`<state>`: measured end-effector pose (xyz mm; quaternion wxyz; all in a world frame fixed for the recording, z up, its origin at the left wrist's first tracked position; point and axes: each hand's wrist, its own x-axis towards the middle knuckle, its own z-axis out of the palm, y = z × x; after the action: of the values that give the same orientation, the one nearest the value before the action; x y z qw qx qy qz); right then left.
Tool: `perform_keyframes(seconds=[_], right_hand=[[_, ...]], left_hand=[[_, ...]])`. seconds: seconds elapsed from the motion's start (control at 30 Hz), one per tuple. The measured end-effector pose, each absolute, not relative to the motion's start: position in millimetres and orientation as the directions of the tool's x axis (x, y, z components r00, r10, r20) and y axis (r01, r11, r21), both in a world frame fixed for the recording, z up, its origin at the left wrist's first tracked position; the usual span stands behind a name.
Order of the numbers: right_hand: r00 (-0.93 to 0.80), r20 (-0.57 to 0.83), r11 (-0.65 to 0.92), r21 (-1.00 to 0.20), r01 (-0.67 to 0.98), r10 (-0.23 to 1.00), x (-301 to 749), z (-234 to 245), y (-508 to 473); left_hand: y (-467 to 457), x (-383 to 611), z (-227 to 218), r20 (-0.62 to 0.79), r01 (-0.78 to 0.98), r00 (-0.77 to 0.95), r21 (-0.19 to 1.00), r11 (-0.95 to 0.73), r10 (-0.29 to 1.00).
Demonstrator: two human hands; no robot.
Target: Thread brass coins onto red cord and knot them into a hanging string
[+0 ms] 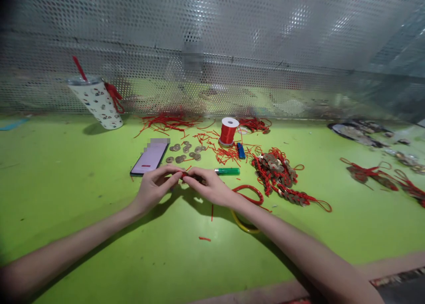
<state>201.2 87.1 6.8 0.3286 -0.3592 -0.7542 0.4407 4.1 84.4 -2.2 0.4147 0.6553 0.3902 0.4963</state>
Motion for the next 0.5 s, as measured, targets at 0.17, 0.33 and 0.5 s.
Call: perform_keyframes(seconds=[0.17, 0.33, 0.5], right_hand=[[-0.486, 0.181, 0.341, -0.902, 0.264, 0.855, 197.9, 4.6, 85.1], [-0.520, 0.087, 0.238, -0.943, 0.231, 0.849, 199.3, 7.5, 87.0], [-0.602, -0.076, 0.103, -0.961, 0.258, 0.795, 220.5, 21.5, 104.3]], left_hand=[[83.8, 4.1, -6.9, 0.410, 0.218, 0.230, 0.862, -0.457, 0.883], [81.9, 0.7, -9.4, 0.531, 0.273, 0.214, 0.773, -0.572, 0.820], [73.7, -4.8, -14.8, 0.774, 0.247, 0.475, 0.339, -0.908, 0.419]])
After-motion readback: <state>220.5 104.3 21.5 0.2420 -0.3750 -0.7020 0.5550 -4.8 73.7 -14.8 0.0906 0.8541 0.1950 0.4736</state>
